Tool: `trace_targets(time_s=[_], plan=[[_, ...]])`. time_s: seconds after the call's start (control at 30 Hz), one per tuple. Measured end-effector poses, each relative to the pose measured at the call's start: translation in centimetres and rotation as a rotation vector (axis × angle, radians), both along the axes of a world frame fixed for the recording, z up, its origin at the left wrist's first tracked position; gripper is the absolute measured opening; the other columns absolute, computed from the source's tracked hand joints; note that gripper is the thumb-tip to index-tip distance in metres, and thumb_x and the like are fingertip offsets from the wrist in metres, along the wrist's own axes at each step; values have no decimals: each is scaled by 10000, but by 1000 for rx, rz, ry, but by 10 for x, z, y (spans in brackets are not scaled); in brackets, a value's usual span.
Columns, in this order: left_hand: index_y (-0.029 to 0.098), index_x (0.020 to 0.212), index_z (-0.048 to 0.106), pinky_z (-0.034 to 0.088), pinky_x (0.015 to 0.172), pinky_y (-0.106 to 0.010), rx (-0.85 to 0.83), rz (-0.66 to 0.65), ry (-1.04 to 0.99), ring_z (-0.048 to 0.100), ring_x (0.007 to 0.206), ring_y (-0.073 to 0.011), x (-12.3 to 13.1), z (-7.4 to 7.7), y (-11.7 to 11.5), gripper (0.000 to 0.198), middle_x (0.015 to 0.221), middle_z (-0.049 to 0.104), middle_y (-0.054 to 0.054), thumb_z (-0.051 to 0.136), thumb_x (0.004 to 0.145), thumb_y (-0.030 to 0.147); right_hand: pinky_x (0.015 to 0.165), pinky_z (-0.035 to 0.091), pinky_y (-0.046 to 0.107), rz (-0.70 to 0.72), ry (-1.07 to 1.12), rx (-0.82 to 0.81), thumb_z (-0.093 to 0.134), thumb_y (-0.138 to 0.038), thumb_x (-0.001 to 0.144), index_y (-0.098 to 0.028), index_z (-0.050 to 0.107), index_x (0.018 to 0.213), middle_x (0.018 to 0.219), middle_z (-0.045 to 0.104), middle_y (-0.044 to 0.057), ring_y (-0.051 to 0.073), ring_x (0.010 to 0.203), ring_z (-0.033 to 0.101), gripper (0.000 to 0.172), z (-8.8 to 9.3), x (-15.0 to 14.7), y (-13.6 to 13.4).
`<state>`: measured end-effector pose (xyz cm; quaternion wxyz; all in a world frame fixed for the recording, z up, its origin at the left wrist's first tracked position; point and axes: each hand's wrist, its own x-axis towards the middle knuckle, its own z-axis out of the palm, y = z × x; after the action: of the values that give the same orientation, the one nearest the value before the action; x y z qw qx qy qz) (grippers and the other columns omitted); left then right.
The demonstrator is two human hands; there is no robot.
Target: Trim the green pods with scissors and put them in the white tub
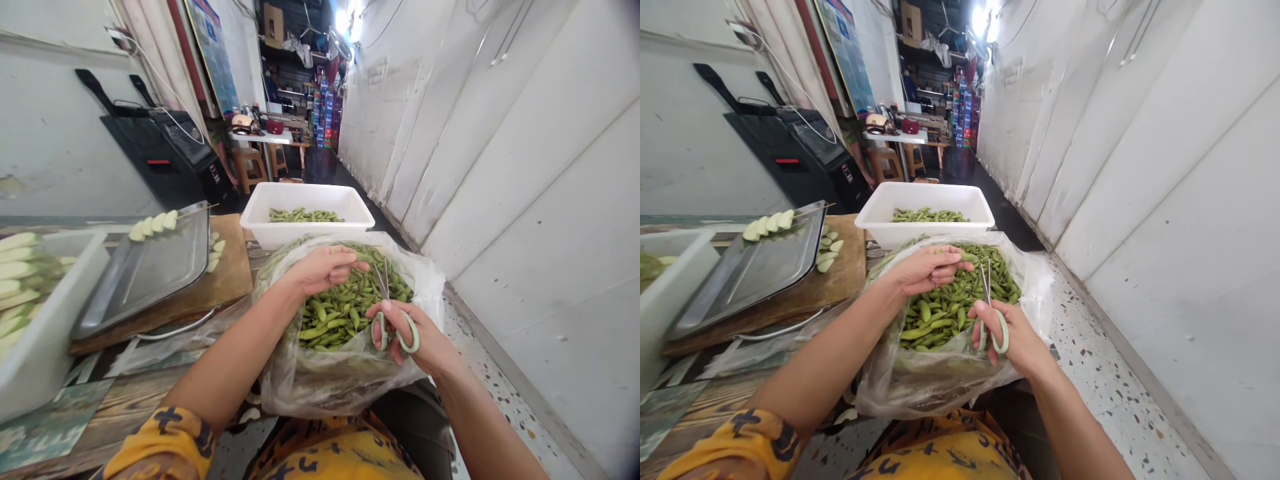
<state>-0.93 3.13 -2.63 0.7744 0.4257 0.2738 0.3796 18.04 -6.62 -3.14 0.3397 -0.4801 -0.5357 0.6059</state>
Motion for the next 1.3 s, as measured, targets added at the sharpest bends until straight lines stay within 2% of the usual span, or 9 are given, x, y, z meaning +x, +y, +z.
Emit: trace_targets(time_s=[0.2,0.43,0.67,0.87,1.0,1.1,1.17,1.2,1.3], plan=[[117,800,509,216,424,-158,17,-23,40,328,403,18,7,10,-14,198,892,708,-148,686,754,194,317,380,177,-8,-30,20,549,-622,812,-136,606,875,622,566,26,128,510,523,494,4,-4,3],[129,755,524,207,403,-176,196,11,233,345,375,-8,15,8,-24,185,704,662,-47,654,776,260,323,384,189,-47,-36,27,549,-624,809,-151,590,856,593,573,5,104,432,485,477,4,-6,8],[110,703,545,187,395,-184,193,-28,253,318,358,-5,17,8,-25,165,631,624,-41,629,779,230,284,216,165,-116,-87,49,616,-597,772,-157,549,697,430,480,-48,47,298,326,452,-2,-5,8],[129,948,539,272,436,-166,76,154,156,378,424,-21,8,18,-25,211,771,685,-88,638,777,202,338,397,192,-32,54,5,569,-627,789,-150,596,839,590,552,18,145,525,534,481,0,2,0],[120,1072,532,296,457,-173,189,428,181,401,467,-33,-13,31,-11,283,845,669,-85,567,799,188,383,443,201,-12,129,5,541,-604,824,-141,614,934,686,571,43,167,627,564,481,2,14,-13],[140,1122,533,385,532,-218,485,823,512,496,554,-82,-32,39,23,301,938,661,-84,462,842,229,377,433,197,2,159,13,540,-592,834,-134,613,946,696,577,48,163,621,560,476,1,19,-20],[142,1176,534,450,714,-260,709,1072,887,593,808,-150,-44,40,51,352,1102,637,-113,431,859,254,370,425,193,17,163,13,538,-594,836,-131,611,944,690,575,47,155,602,552,481,-1,19,-22],[128,1206,532,441,823,-286,773,1044,1108,584,968,-191,-50,40,64,390,1209,599,-137,456,849,265,370,424,193,23,160,10,538,-596,836,-132,611,943,689,574,45,152,594,548,482,-2,18,-22],[118,1288,520,365,981,-365,756,551,1614,467,1224,-298,-61,34,86,577,1379,489,-172,572,787,401,384,437,201,24,159,-4,552,-602,824,-143,609,939,693,572,42,155,604,556,477,-5,18,-22]])
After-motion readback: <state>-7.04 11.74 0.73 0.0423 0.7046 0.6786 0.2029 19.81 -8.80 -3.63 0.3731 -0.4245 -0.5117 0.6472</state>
